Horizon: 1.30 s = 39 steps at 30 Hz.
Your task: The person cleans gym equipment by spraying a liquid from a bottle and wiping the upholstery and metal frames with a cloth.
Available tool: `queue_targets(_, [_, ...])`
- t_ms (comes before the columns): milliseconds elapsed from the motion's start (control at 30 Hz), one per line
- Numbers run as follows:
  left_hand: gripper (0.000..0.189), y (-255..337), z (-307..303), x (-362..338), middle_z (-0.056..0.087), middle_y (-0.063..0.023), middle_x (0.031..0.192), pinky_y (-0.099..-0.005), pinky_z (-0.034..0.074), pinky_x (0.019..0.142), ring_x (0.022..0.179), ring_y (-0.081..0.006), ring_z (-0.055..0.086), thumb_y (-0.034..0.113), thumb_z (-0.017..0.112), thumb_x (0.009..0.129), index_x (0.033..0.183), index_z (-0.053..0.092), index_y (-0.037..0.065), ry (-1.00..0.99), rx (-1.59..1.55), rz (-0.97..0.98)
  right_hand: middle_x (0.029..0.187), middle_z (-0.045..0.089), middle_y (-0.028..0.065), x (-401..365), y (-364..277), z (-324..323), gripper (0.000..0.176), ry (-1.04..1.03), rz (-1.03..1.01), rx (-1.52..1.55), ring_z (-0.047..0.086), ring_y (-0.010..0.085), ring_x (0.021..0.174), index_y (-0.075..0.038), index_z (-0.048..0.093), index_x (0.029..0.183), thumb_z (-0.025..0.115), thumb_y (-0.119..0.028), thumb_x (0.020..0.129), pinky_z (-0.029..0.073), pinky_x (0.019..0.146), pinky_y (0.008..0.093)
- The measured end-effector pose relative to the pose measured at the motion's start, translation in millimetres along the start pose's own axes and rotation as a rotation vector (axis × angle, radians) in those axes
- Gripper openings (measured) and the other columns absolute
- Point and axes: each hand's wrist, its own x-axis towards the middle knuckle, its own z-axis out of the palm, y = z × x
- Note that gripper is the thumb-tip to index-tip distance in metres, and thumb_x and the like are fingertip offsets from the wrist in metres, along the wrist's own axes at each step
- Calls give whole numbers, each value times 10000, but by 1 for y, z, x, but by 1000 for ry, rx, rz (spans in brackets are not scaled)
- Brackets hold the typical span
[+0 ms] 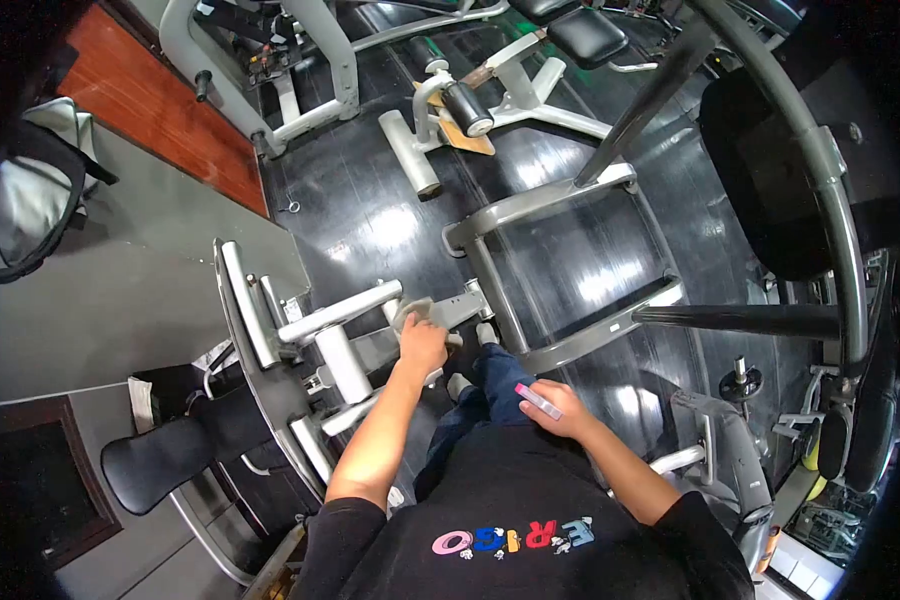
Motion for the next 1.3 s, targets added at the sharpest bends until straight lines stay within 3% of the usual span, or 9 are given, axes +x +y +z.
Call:
queue_targets(267, [279, 10, -21, -29, 707, -111, 965, -463, 260, 1134, 1038, -249, 638, 172, 544, 795, 1034, 685, 141, -243, -13, 86, 784, 589, 150, 0, 2, 4, 287, 72, 70, 75, 606, 380, 775, -42, 578, 815, 651, -315, 870, 477, 680, 447])
queue_targets(400, [312, 11, -11, -32, 691, -104, 989, -483, 238, 1145, 1074, -260, 612, 166, 564, 781, 1077, 658, 146, -168, -104, 44, 765, 571, 142, -3, 0, 6, 289, 96, 48, 81, 599, 373, 754, -47, 554, 788, 653, -305, 871, 475, 669, 441])
queue_targets(567, [352, 13, 3, -37, 674, -51, 1067, -491, 198, 1158, 1149, -222, 566, 85, 562, 767, 1098, 658, 159, 133, -224, 95, 801, 566, 136, -7, -15, 11, 270, 35, 1, 16, 596, 362, 778, -55, 552, 819, 643, -300, 884, 483, 686, 446])
queue_targets(800, [333, 16, -4, -39, 672, -52, 1110, -462, 190, 1166, 1179, -202, 553, 91, 554, 800, 1108, 659, 159, 180, -294, 45, 842, 584, 117, -11, -57, 17, 234, -38, -35, -8, 606, 331, 840, -76, 602, 906, 645, -304, 884, 511, 761, 415])
queue_targets(967, [269, 14, 6, -38, 696, -56, 988, -461, 241, 1139, 1076, -222, 600, 108, 567, 793, 1040, 670, 137, 286, -291, 74, 822, 580, 120, -4, -55, 19, 240, -99, -79, -31, 603, 336, 827, -64, 608, 895, 647, -301, 884, 504, 745, 418])
queue_targets(1067, [331, 15, -3, -39, 701, -66, 990, -466, 263, 1121, 1067, -231, 605, 109, 605, 752, 1079, 658, 127, 114, -223, 43, 801, 573, 130, 6, -56, 18, 240, -69, -125, 5, 597, 353, 795, -54, 600, 888, 656, -288, 879, 500, 705, 428])
queue_targets(1133, [261, 16, 0, -38, 709, -98, 904, -466, 304, 1091, 979, -260, 640, 149, 610, 753, 1005, 669, 113, 167, -216, 70, 808, 579, 127, 9, -50, 22, 239, -75, -138, -4, 601, 352, 792, -51, 598, 880, 660, -281, 878, 500, 704, 424])
queue_targets(1233, [161, 26, 0, -33, 700, -153, 813, -481, 360, 1037, 861, -317, 673, 210, 568, 805, 854, 669, 93, 53, -196, 35, 816, 585, 130, 9, -48, 24, 237, -50, -124, 35, 605, 347, 787, -49, 596, 871, 664, -276, 878, 498, 705, 423])
queue_targets(1300, [193, 28, -8, -30, 699, -164, 841, -478, 372, 1029, 885, -332, 666, 214, 568, 808, 904, 666, 78, -7, -237, -3, 817, 586, 131, 13, -44, 20, 239, -58, -118, 53, 606, 346, 785, -48, 598, 874, 666, -277, 878, 498, 704, 419])
